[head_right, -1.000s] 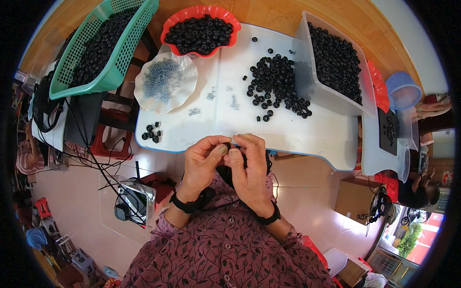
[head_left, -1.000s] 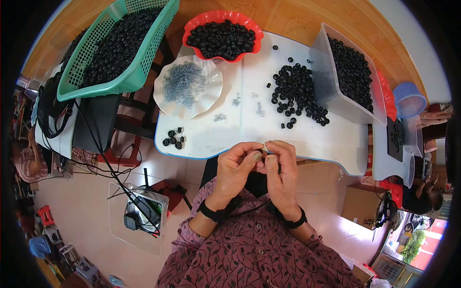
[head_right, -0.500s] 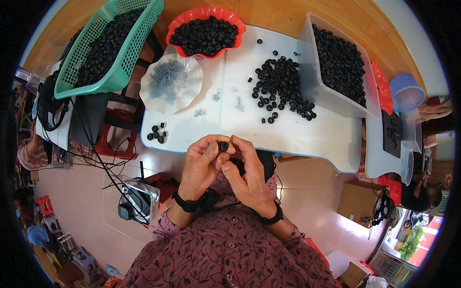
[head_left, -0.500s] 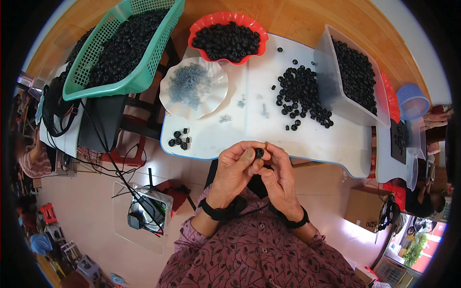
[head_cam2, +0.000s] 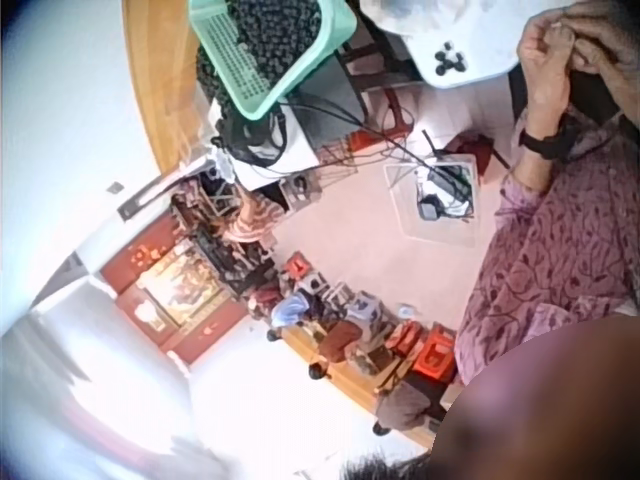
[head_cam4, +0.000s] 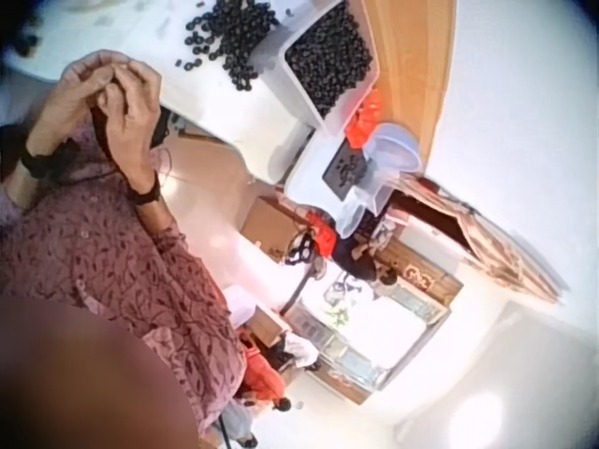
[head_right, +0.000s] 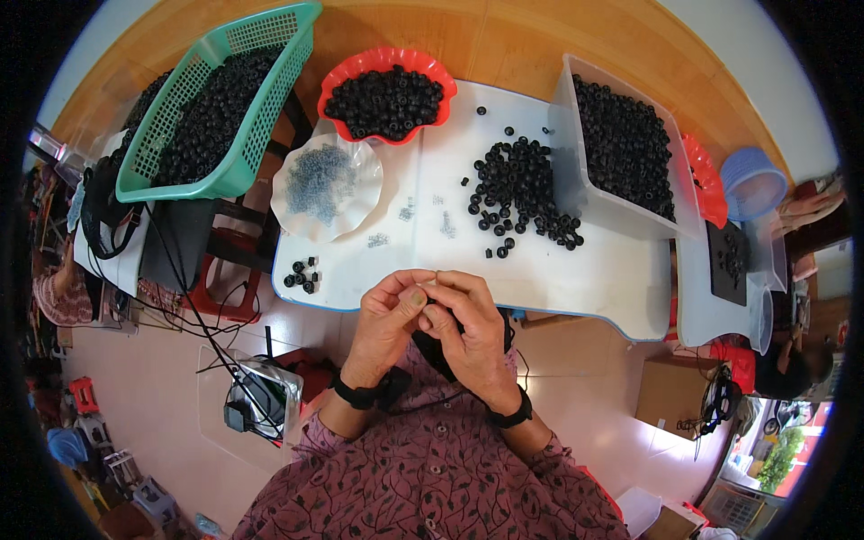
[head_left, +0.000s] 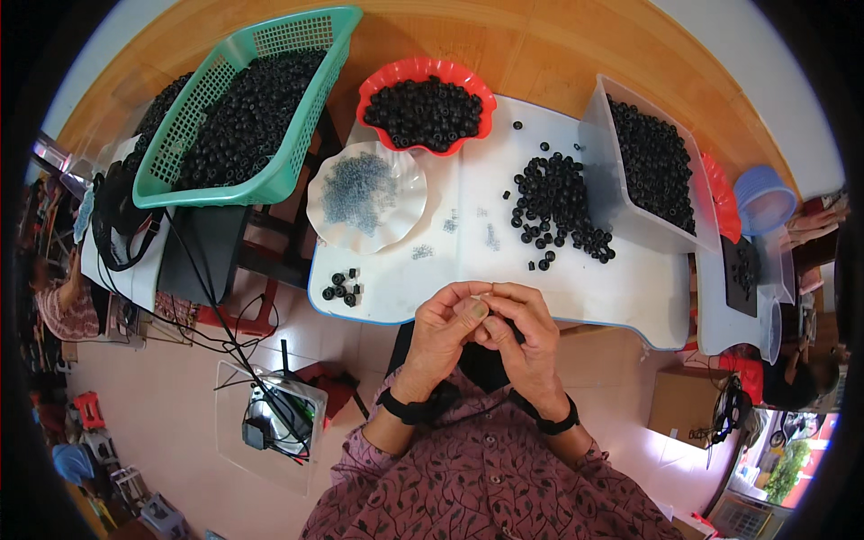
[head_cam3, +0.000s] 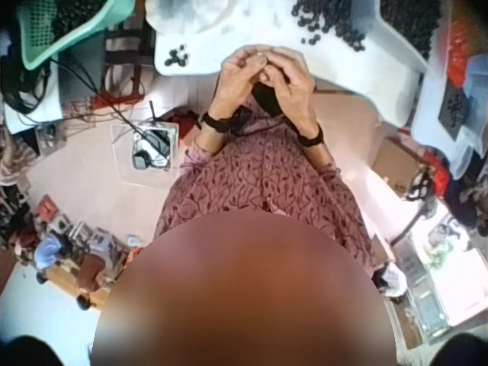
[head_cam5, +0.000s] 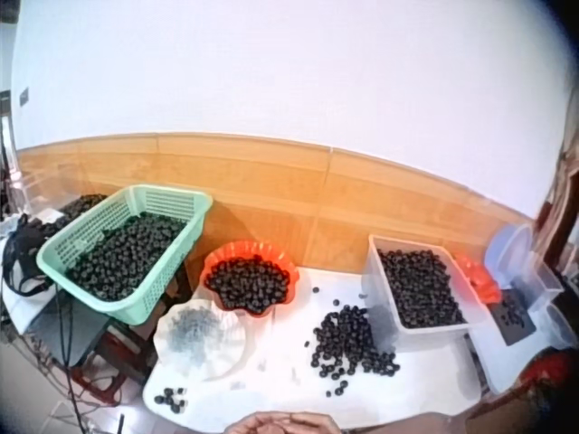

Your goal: Manually assemble small plastic components by inserting small silver pins into black plastic pieces.

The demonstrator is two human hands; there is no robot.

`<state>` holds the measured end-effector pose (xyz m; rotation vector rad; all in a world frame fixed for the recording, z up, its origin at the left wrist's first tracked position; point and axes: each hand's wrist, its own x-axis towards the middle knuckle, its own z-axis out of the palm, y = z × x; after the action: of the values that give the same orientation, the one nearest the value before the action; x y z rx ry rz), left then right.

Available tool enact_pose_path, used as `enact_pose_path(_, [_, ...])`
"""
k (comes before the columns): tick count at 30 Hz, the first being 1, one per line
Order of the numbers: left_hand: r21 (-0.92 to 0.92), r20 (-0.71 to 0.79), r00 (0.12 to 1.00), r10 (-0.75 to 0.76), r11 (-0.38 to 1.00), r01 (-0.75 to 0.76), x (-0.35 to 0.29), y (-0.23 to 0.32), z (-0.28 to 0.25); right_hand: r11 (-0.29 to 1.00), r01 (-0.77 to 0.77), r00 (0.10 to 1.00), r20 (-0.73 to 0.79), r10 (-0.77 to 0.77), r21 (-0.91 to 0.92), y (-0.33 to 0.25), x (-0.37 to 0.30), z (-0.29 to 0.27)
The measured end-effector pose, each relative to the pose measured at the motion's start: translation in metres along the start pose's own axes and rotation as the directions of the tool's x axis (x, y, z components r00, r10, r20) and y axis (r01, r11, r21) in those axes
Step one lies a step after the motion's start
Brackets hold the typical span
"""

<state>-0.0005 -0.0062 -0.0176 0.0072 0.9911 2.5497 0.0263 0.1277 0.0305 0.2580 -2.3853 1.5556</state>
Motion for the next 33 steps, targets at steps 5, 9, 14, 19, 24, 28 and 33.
enact_pose_path(5, [0.074, -0.061, 0.998, -0.001, 0.997, 0.006, 0.008, 0.004, -0.003, 0.999, -0.017, 0.999, -0.039, 0.016, -0.031, 0.006, 0.009, -0.002])
enact_pose_path(9, [0.125, -0.213, 0.975, 0.058, 0.992, -0.031, 0.017, 0.001, -0.018, 0.960, -0.278, 0.960, 0.018, 0.278, -0.010, 0.026, 0.022, 0.001])
enact_pose_path(14, [0.109, -0.254, 0.966, 0.041, 0.994, -0.013, 0.023, -0.004, -0.026, 0.928, -0.215, 0.973, -0.013, 0.230, 0.305, 0.036, 0.113, 0.010])
enact_pose_path(19, [0.107, -0.230, 0.972, 0.051, 0.994, -0.027, 0.025, -0.007, -0.031, 0.968, -0.015, 0.974, -0.216, 0.071, 0.252, 0.016, 0.174, 0.010])
enact_pose_path(24, [0.101, -0.215, 0.976, 0.036, 0.995, -0.014, 0.024, -0.005, -0.033, 0.921, -0.196, 0.972, -0.058, 0.228, 0.335, 0.026, 0.126, 0.014])
enact_pose_path(28, [0.119, -0.238, 0.971, 0.033, 0.993, -0.005, 0.022, -0.005, -0.035, 0.939, -0.285, 0.958, 0.023, 0.286, 0.192, 0.049, 0.078, -0.001])
enact_pose_path(33, [0.129, -0.242, 0.970, 0.031, 0.992, 0.000, 0.023, -0.006, -0.031, 0.964, -0.193, 0.981, -0.008, 0.195, -0.183, 0.054, 0.043, -0.026])
